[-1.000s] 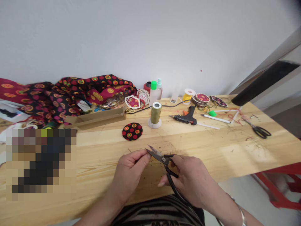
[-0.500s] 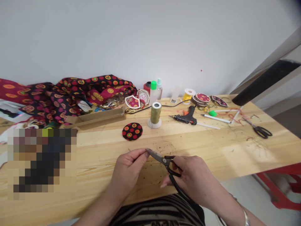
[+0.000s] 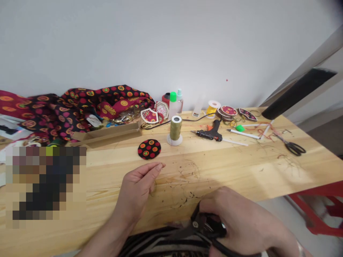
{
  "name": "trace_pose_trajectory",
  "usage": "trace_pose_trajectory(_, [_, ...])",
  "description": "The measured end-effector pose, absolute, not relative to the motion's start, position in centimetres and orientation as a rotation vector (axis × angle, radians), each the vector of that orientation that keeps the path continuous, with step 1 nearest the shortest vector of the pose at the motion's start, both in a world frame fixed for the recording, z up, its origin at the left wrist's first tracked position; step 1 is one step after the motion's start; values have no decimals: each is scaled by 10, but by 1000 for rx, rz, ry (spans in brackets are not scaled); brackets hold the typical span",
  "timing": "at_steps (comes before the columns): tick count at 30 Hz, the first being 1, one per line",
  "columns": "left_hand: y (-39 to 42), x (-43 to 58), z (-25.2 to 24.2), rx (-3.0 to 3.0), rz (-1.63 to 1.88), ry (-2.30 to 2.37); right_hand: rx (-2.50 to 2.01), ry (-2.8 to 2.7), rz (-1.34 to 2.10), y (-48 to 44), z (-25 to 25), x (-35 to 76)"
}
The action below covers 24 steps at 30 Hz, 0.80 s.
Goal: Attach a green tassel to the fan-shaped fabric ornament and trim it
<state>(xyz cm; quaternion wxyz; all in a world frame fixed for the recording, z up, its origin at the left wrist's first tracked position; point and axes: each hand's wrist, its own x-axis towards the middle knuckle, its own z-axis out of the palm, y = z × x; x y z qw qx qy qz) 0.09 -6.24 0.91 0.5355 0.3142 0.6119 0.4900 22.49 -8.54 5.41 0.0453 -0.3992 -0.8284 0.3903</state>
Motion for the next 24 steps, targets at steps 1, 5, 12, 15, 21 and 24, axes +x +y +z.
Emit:
trace_pose_trajectory(1, [-63,1,9,743,1168,1456,-1215,-2560,1226,-85,58,229])
trace_pose_trajectory(5, [-64,-1,10,733,1179,1454,-1471,-2513,1185,-79,67,249])
trace_pose_trajectory(12, [-63,-1,7,721,1178,1364,-2377,-2262,338,-57,40,292])
trace_pose_trajectory(15, [-63,0,8,728,1166,1366,-2381,-2250,351,-52,30,307])
trace_pose_trajectory(21, [-67,3,13,738,1081,1349,-1847,-2225,147,-54,29,291])
trace_pose_trajectory(24, [-68,8,14,766,1004,1357,-1461,-2054,490,-53,33,251])
